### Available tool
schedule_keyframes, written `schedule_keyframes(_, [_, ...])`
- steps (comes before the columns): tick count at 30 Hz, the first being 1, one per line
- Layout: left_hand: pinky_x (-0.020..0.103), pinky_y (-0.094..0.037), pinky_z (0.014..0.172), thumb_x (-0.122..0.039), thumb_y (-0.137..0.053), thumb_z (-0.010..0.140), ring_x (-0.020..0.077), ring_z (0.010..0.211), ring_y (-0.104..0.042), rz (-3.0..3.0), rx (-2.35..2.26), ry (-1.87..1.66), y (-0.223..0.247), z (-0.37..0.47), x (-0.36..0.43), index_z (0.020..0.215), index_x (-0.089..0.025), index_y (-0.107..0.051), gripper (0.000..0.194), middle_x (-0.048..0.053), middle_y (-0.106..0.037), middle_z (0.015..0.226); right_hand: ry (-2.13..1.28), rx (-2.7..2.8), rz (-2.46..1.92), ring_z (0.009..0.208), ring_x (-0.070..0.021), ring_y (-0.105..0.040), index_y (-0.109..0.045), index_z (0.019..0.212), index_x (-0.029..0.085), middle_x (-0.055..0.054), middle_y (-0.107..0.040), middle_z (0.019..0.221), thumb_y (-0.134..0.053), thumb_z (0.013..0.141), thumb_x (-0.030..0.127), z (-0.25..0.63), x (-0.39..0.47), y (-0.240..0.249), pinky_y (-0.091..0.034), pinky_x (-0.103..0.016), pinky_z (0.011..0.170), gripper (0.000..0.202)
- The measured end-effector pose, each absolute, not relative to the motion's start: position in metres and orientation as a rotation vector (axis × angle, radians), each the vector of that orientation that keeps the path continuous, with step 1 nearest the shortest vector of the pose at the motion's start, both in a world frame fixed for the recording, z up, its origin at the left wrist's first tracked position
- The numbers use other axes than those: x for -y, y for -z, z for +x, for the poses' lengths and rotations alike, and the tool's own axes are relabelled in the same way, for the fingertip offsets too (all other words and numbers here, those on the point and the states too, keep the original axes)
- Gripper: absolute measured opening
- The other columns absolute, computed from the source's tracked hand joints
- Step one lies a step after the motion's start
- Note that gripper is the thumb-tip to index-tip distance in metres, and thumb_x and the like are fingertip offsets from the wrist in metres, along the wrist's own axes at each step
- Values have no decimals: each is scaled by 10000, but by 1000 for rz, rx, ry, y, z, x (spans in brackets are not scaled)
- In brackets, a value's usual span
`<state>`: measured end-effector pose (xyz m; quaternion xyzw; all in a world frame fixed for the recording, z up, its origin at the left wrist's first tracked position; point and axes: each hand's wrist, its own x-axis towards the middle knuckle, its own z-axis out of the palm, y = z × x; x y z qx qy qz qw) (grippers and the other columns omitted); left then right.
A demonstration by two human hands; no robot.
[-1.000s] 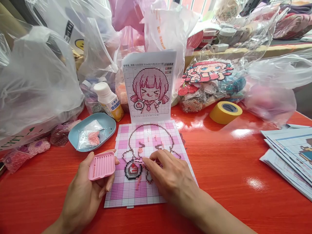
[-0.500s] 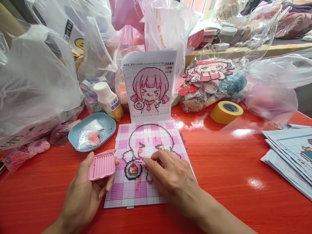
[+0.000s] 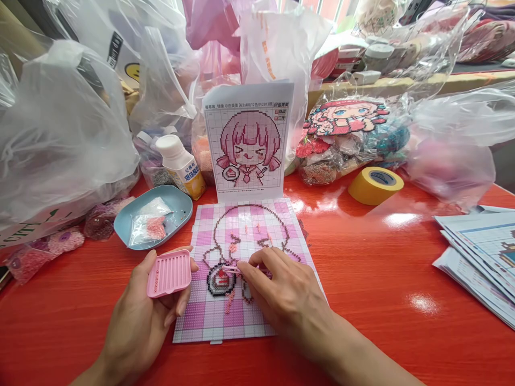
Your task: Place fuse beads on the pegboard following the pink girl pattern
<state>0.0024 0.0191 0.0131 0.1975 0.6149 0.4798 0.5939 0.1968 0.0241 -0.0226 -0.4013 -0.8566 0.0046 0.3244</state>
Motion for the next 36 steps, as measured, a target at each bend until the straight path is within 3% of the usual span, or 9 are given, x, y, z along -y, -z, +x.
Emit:
schedule_keyframes(20, [187,-259,317,-566,-519,713,102,352,-366,475,-1418,-1122,-13,2,-19,756,-117,-650,470,-17,-457,367,-48,2244,-1034,657,-116,-527,-604,1020,168,-43,-604,826,-503,893,68,198,-23,20,-409,-228,542,191])
schedule_keyframes(26, [189,-262,320,-561,-534,711,101,346,-368,472,-1403,-1132,-12,1,-18,616,-170,-567,404,-10,-463,364,-115,2275,-1022,643,-118,-524,-605,1008,173,-42,-611,830,-488,903,90,197,-22,19,-418,-240,534,178])
schedule_keyframes(36, [195,-264,322,-569,-549,678,108,350,-372,463,-1416,-1129,-14,3,-19,663,-159,-594,412,-11,-467,363,-104,2280,-1009,639,-118,-540,-613,1009,163,-49,-623,828,-499,898,90,199,-22,19,-433,-237,530,175])
